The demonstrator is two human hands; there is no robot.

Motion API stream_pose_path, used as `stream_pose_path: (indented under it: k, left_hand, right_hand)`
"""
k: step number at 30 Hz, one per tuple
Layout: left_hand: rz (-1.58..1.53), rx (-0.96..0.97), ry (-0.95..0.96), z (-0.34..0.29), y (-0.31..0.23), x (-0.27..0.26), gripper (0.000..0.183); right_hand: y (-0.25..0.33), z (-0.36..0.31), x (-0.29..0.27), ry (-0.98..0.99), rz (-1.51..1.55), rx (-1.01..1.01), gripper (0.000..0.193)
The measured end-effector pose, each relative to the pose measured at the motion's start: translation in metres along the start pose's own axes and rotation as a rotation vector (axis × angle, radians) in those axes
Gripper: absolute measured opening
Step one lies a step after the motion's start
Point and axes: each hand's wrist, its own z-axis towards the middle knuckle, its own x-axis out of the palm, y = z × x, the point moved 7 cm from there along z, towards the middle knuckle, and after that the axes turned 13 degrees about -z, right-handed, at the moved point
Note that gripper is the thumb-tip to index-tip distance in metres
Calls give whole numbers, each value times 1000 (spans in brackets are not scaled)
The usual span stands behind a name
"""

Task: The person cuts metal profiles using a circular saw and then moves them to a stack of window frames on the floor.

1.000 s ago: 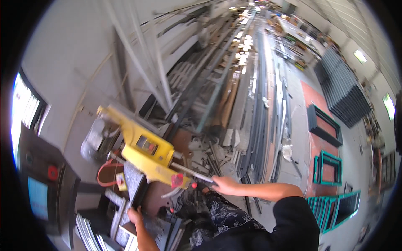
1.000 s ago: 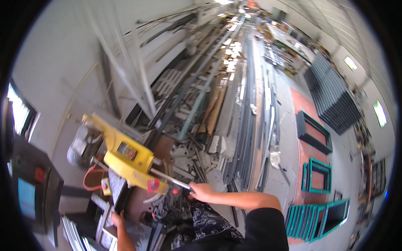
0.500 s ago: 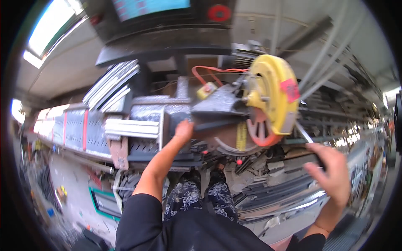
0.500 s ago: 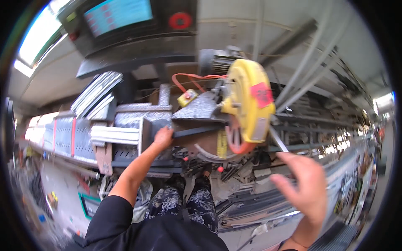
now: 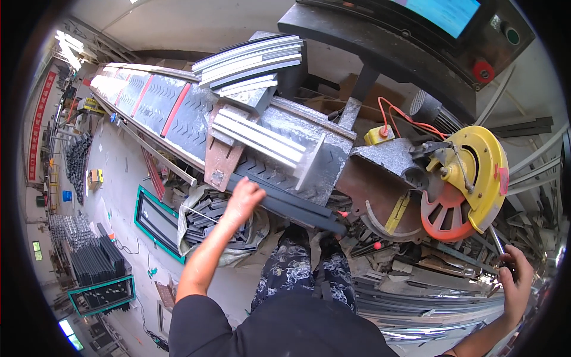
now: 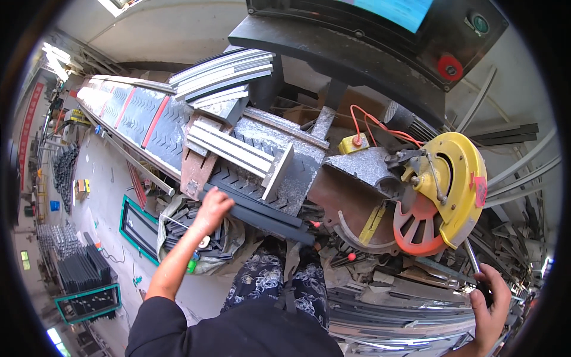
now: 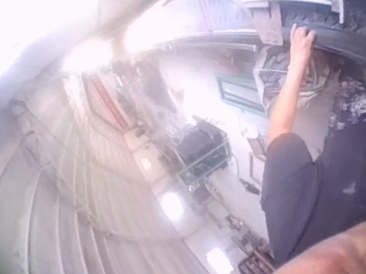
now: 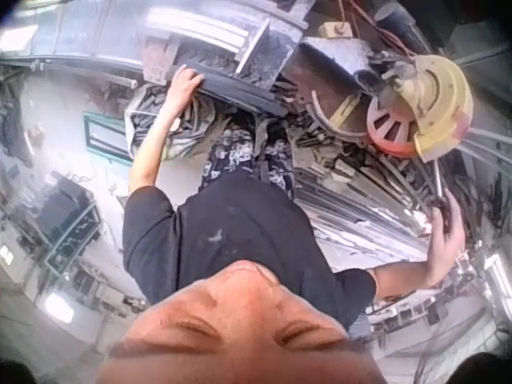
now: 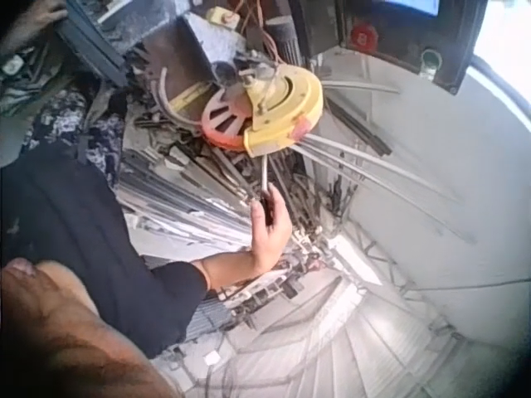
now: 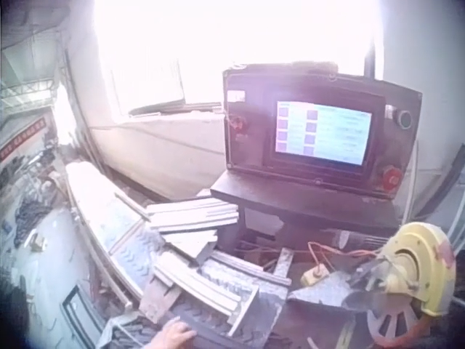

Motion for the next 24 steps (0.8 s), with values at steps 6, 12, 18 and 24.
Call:
stream_pose_path:
  k: [6,12,18,24]
  left_hand:
    - [53,-45,100,37,82,8,35]
    - [147,-75,66,51,95,56,17]
    - [252,-84,189,51,97,74,23]
    - [172,-279,-22,33,54,53,31]
  right_hand:
    - [4,5,5,-22,160,75,52]
    - [-4,-4,-1,-122,248,137,53]
    - [-18,-7,-4,-78,511,12,72]
    - [-201,75,99,-282,630,372,31]
